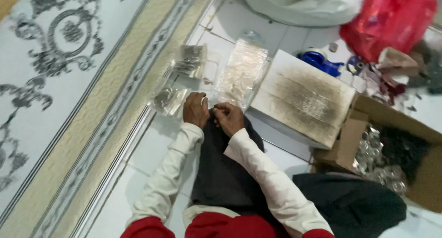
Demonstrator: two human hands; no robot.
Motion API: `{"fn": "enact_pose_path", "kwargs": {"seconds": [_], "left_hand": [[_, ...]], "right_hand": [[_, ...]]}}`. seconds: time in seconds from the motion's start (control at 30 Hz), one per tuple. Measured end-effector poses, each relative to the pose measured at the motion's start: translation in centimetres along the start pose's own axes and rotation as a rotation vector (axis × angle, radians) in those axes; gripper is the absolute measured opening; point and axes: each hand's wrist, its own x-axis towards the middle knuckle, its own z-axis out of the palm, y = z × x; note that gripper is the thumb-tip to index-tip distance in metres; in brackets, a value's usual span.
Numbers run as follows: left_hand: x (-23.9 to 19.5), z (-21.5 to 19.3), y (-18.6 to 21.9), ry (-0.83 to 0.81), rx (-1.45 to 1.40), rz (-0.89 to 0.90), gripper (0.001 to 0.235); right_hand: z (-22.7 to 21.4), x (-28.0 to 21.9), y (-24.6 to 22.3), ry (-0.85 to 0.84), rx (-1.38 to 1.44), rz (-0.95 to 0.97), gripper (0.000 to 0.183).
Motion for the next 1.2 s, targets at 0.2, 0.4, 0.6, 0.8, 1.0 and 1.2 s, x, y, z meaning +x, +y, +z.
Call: {"fn": "enact_pose_path", "kwargs": {"seconds": [0.2,0.4,0.6,0.8,1.0,1.2], "left_hand": [[-0.2,3.1,14.0,-0.166,-0.064,0.354,0.029],[-1.8,11.7,14.9,-0.077,0.178,0.576,0.039],[-2.3,12.7,15.0,0.080,0.190,0.598,0.038],[-2.7,13.3,14.8,0.061,0.190,0.583,0.052],[-2.6,14.3,14.2,0.097,0.169,0.590,0.040],[-2.6,13.2,15.4,0.046,0.175,0.581,0.045]], "right_hand": [[-15.0,-5.1,1.0,0.366,-0.360,-0.299,0.016],[-26.6,-9.1,8.3,0.533,-1.046,-0.421,0.028],[-27.1,-9.6,10.4,0.564,-1.064,-0.391,0.037],[-27.6,-9.9,8.3,0.564,-0.914,-0.338,0.032],[-27.8,-9.7,8.2,0.538,-0.890,-0.293,0.030],[-28.0,-10.0,7.5,0.520,-0.807,-0.284,0.028]]}}
